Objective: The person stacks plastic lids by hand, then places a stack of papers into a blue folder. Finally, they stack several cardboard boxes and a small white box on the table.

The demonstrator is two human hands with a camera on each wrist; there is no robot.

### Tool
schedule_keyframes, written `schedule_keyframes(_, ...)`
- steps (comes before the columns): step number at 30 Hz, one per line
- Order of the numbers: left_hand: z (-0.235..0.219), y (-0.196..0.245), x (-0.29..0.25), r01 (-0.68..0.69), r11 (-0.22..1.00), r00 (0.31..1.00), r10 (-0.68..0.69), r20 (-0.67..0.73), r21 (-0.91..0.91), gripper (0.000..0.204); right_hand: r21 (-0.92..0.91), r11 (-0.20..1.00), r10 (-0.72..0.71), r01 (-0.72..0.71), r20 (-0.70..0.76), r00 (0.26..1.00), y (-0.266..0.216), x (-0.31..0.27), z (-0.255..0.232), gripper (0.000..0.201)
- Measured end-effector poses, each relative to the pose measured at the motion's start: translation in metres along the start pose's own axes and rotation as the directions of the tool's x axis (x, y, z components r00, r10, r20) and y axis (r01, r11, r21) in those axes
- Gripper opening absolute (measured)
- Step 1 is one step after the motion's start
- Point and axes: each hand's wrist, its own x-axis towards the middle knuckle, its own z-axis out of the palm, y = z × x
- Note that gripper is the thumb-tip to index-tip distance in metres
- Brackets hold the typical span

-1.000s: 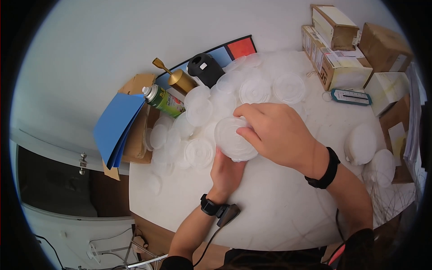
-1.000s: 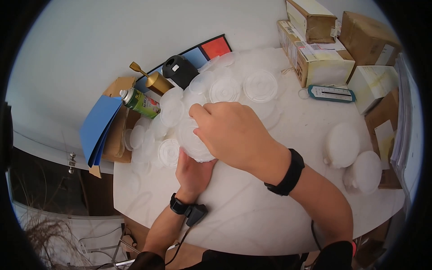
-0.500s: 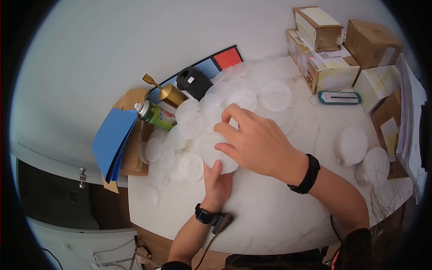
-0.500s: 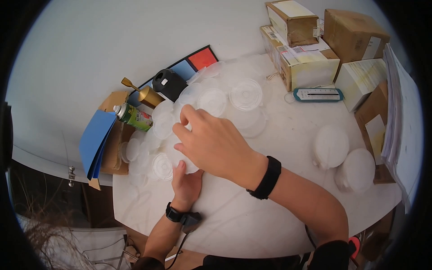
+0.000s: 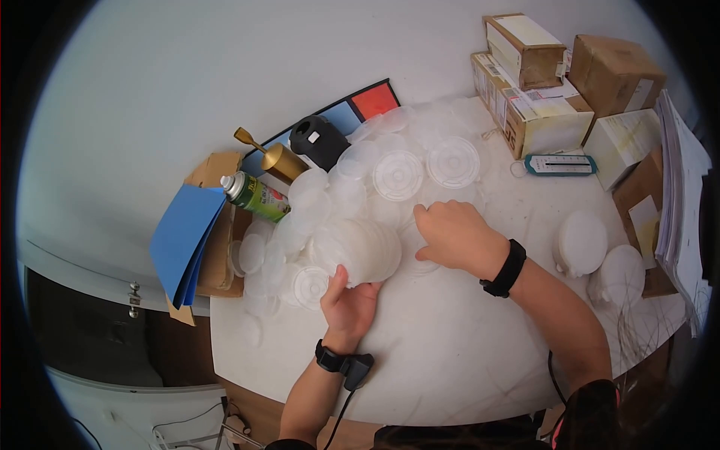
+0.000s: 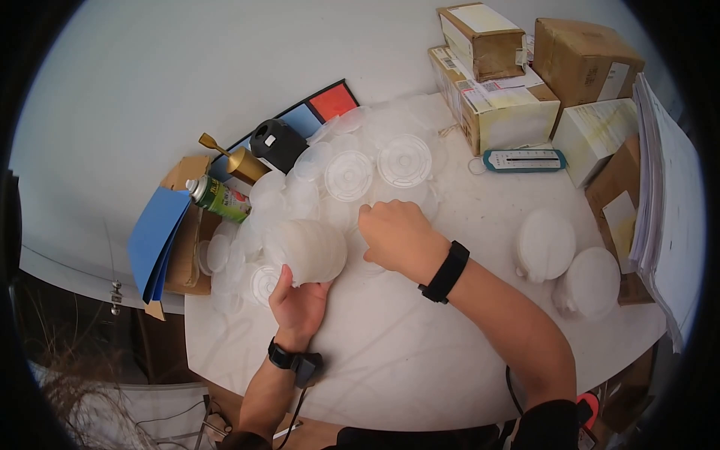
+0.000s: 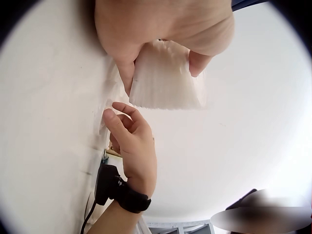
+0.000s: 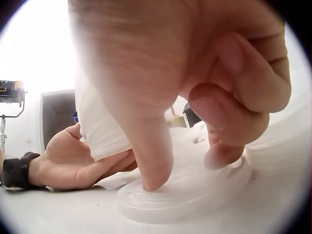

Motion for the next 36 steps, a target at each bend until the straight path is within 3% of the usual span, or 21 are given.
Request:
schedule_keyframes(4, -0.001, 0.001, -0.001, 0.001, 0.999, 1.000, -0.001, 0.007, -0.054, 0.061, -0.003, 0.998, 0.057, -0.057, 0.004, 0.998, -0.005, 0.001, -0.003, 0.046)
schedule_keyframes(7, -0.003, 0.000, 0.000, -0.006, 0.995, 1.000, 0.006, 0.008, -0.101, 0.061, -0.059, 0.995, 0.068, -0.079, -0.163, 0.984, 0.001, 0.007, 0.008, 0.046)
schedule_keyframes(11, -0.002, -0.003, -0.002, -0.033, 0.998, 0.999, 0.034, -0.028, 0.062, 0.064, -0.048, 0.995, 0.082, -0.083, -0.016, 0.996, 0.008, 0.002, 0.006, 0.043)
schedule_keyframes(16, 0.007, 0.000, -0.002, -0.057, 0.992, 0.998, 0.061, -0.035, 0.112, 0.075, -0.017, 0.991, 0.136, -0.135, 0.100, 0.986, 0.009, 0.007, -0.007, 0.039)
schedule_keyframes(19, 0.010, 0.000, -0.003, -0.083, 0.982, 0.993, 0.095, -0.064, 0.170, 0.073, 0.045, 0.996, 0.079, -0.083, 0.086, 0.993, 0.015, 0.007, -0.017, 0.032)
schedule_keyframes(22, 0.011, -0.001, -0.002, -0.102, 0.969, 0.989, 0.123, -0.081, 0.223, 0.071, 0.264, 0.956, 0.066, -0.127, 0.228, 0.971, 0.010, 0.006, -0.058, 0.029)
schedule_keyframes(28, 0.004, -0.003, -0.003, -0.044, 0.988, 0.999, 0.041, 0.024, 0.148, 0.066, 0.704, 0.707, -0.077, 0.072, -0.024, 0.997, -0.022, -0.008, -0.103, 0.028)
schedule_keyframes(31, -0.003, -0.006, -0.003, -0.010, 0.992, 0.997, 0.001, 0.073, 0.129, 0.065, 0.575, 0.778, -0.152, 0.254, -0.220, 0.964, -0.045, -0.001, -0.076, 0.028)
schedule_keyframes(35, -0.002, -0.004, -0.006, 0.002, 0.982, 0.993, -0.023, 0.113, 0.187, 0.065, 0.523, 0.792, -0.175, 0.317, -0.303, 0.937, -0.051, 0.004, -0.047, 0.025)
schedule_keyframes(36, -0.001, -0.004, -0.006, 0.013, 0.985, 0.993, -0.032, 0.110, 0.174, 0.065, 0.575, 0.744, -0.169, 0.339, -0.330, 0.929, -0.051, 0.005, -0.047, 0.023)
